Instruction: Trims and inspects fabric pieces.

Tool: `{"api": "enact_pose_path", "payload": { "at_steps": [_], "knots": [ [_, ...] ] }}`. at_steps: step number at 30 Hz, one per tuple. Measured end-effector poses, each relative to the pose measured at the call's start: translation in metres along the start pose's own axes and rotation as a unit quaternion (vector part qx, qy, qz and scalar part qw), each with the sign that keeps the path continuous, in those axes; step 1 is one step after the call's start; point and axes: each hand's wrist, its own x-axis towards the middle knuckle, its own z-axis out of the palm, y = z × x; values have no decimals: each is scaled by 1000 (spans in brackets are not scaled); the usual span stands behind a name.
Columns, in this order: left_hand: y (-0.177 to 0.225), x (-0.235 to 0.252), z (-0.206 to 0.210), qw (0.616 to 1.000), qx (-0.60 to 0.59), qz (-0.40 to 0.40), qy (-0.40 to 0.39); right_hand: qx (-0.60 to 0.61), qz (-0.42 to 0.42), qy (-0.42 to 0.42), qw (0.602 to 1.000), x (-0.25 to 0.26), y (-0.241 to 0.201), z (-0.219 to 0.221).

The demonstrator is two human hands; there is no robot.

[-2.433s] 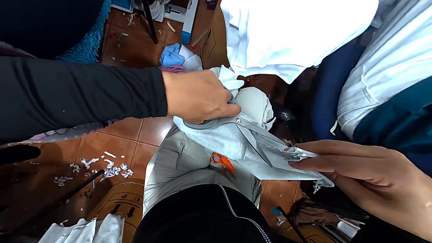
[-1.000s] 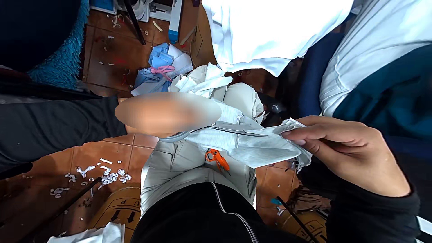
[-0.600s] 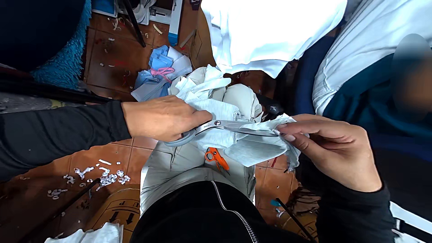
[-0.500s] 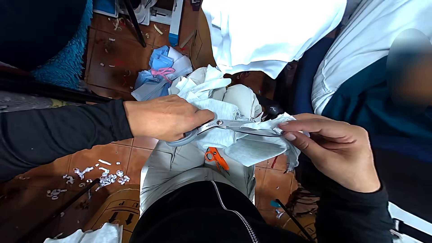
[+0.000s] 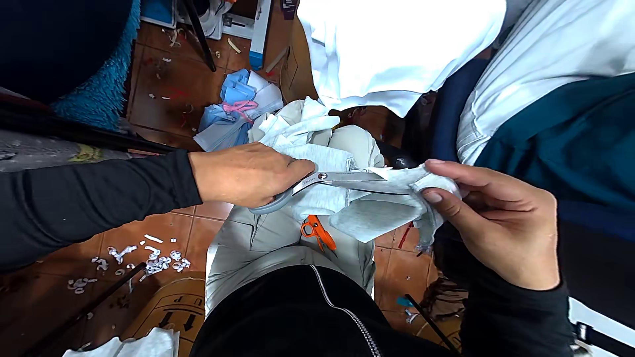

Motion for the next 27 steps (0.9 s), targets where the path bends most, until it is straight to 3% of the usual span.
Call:
{"api": "enact_pose_path", "payload": {
  "at_steps": [13, 27],
  "knots": [
    [6, 16, 1, 999, -23, 8, 20, 129, 121, 68, 982, -7, -4, 17],
    [17, 20, 5, 1000, -12, 14, 20, 112, 125, 116, 979, -8, -10, 31]
  ]
}}
